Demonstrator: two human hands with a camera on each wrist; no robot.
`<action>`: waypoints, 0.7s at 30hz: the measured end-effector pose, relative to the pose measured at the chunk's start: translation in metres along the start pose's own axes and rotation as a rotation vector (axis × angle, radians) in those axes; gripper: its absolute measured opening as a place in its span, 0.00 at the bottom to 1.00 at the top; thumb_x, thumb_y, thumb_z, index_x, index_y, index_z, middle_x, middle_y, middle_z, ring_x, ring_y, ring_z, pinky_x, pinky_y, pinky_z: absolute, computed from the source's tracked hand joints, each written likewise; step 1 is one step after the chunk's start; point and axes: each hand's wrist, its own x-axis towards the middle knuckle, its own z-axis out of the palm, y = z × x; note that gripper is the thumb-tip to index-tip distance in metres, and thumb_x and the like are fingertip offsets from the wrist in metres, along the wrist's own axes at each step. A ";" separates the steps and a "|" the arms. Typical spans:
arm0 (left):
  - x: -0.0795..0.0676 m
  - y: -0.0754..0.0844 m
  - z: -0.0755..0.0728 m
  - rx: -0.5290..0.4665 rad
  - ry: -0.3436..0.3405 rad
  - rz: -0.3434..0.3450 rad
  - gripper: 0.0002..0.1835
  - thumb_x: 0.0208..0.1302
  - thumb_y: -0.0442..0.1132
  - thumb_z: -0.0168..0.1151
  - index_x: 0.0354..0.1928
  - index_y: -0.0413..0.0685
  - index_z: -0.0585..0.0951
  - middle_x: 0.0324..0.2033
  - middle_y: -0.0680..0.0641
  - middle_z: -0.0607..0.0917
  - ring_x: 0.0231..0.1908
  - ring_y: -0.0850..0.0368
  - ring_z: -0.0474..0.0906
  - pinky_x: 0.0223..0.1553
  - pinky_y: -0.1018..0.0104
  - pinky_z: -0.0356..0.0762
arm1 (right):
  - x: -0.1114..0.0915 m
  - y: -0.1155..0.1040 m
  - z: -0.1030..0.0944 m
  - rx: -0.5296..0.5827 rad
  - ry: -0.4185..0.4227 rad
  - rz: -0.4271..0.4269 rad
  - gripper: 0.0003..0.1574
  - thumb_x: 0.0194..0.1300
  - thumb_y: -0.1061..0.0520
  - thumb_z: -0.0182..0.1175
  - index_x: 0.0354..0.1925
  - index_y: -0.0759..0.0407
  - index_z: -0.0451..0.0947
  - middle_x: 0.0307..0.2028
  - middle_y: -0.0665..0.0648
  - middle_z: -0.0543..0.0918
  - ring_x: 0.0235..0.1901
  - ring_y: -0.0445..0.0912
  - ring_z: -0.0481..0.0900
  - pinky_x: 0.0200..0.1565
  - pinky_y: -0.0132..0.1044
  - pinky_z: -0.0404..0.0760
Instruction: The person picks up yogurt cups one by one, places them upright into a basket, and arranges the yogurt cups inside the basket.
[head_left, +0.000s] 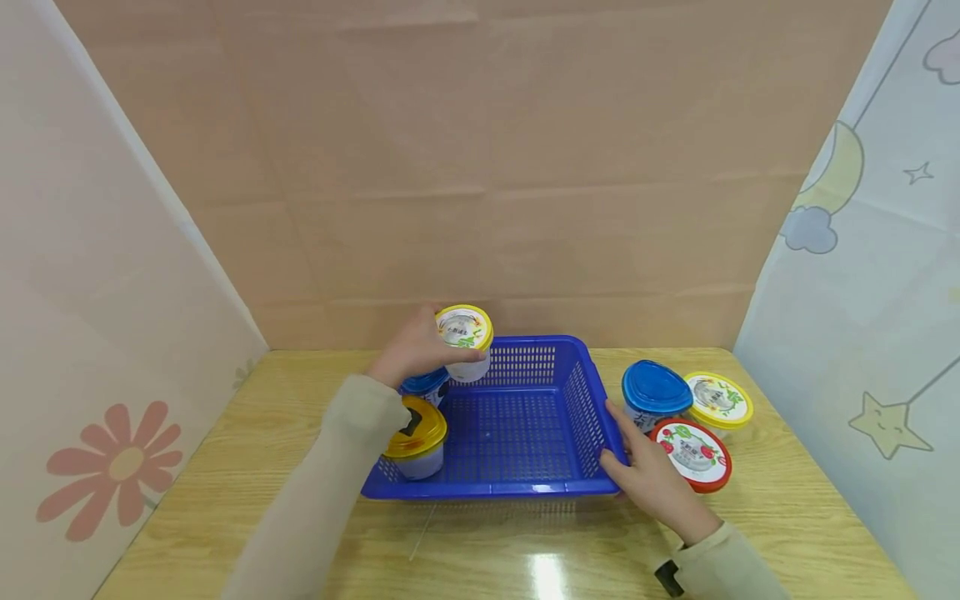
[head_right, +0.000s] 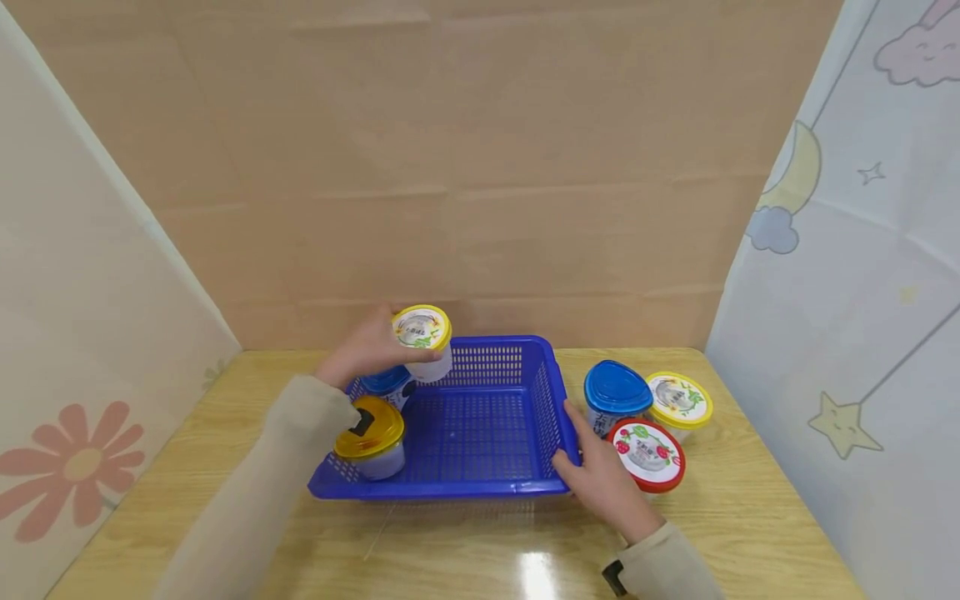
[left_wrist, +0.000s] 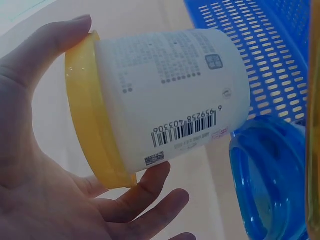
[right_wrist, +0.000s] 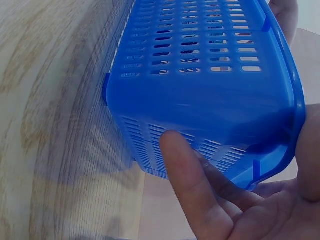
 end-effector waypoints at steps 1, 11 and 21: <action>0.001 0.002 0.001 0.003 -0.006 0.000 0.57 0.45 0.62 0.79 0.70 0.40 0.60 0.55 0.41 0.75 0.49 0.46 0.77 0.53 0.53 0.79 | 0.000 0.000 0.000 -0.001 0.001 -0.002 0.47 0.70 0.58 0.57 0.79 0.57 0.47 0.61 0.77 0.72 0.41 0.53 0.83 0.27 0.41 0.84; 0.007 0.007 0.016 0.091 -0.064 -0.029 0.58 0.44 0.64 0.78 0.71 0.45 0.61 0.56 0.41 0.73 0.56 0.45 0.69 0.58 0.48 0.72 | 0.000 0.001 0.000 -0.024 0.006 -0.030 0.47 0.70 0.58 0.57 0.79 0.58 0.47 0.62 0.78 0.71 0.47 0.57 0.82 0.27 0.39 0.84; 0.015 -0.002 0.028 0.239 -0.084 -0.037 0.53 0.42 0.66 0.78 0.67 0.46 0.68 0.55 0.40 0.69 0.58 0.42 0.60 0.58 0.44 0.68 | 0.001 0.000 0.001 0.010 0.006 -0.029 0.47 0.70 0.59 0.56 0.79 0.58 0.47 0.61 0.78 0.72 0.39 0.52 0.84 0.24 0.41 0.84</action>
